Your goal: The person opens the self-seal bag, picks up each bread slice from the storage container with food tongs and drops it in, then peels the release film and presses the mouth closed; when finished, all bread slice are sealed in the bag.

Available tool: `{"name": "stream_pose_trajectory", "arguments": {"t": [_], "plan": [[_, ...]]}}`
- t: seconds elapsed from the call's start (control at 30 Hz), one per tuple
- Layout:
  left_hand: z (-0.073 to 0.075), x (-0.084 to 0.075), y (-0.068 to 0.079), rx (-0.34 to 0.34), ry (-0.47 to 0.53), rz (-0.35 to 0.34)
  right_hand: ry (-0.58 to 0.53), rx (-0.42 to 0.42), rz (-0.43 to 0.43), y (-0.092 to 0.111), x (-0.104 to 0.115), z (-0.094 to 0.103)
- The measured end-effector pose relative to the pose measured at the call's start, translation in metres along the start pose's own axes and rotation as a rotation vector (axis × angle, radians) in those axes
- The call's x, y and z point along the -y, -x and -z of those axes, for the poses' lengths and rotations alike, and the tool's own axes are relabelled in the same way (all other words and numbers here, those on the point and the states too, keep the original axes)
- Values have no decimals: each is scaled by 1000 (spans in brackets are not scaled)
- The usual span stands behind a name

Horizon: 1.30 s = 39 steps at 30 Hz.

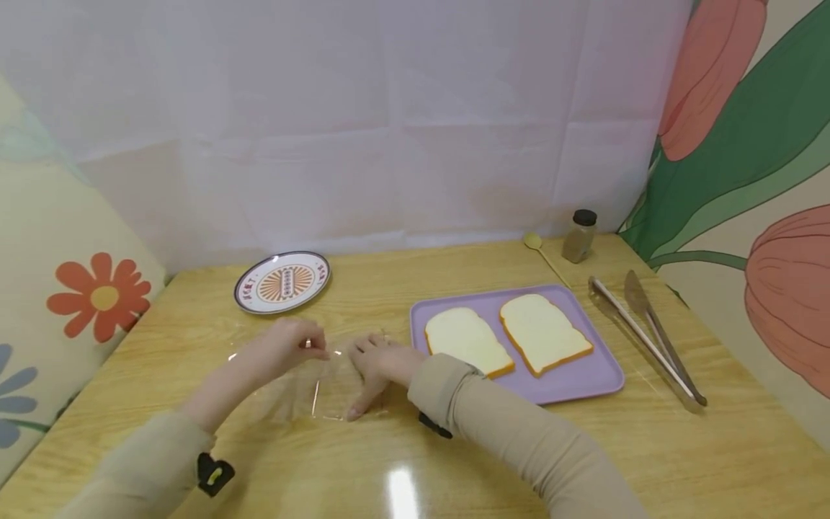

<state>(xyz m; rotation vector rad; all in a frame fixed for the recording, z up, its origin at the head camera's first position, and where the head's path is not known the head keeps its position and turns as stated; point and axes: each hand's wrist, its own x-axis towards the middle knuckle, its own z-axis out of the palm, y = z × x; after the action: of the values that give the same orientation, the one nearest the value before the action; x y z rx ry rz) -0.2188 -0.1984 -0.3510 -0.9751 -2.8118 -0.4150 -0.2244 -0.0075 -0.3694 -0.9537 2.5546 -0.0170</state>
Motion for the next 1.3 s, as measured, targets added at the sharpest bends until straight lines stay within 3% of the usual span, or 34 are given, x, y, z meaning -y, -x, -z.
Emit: {"name": "stream_pose_trajectory", "arguments": {"t": [0.17,0.47,0.6,0.7,0.83,0.97,1.17,1.3], "plan": [[5,1,5,-25,-55,-37,7,-1,-9,1,0,1],[0,2,6,-52,40,-71,-3,4,7,1,-5,-1],[1,2,7,-63,38,-68,-51,-35,108,7,-14,-2],[3,2,7,-75,27,-49,-160,-62,214,18,-25,3],[3,1,7,-89,18,-19,-291,-112,272,45,-42,15],[3,2,7,-99,29,-8,-277,-271,268,84,-64,22],[3,5,8,-107,36,23,-291,-484,165,144,-110,15],[5,8,9,-123,37,45,-323,-572,51,185,-142,5]]}}
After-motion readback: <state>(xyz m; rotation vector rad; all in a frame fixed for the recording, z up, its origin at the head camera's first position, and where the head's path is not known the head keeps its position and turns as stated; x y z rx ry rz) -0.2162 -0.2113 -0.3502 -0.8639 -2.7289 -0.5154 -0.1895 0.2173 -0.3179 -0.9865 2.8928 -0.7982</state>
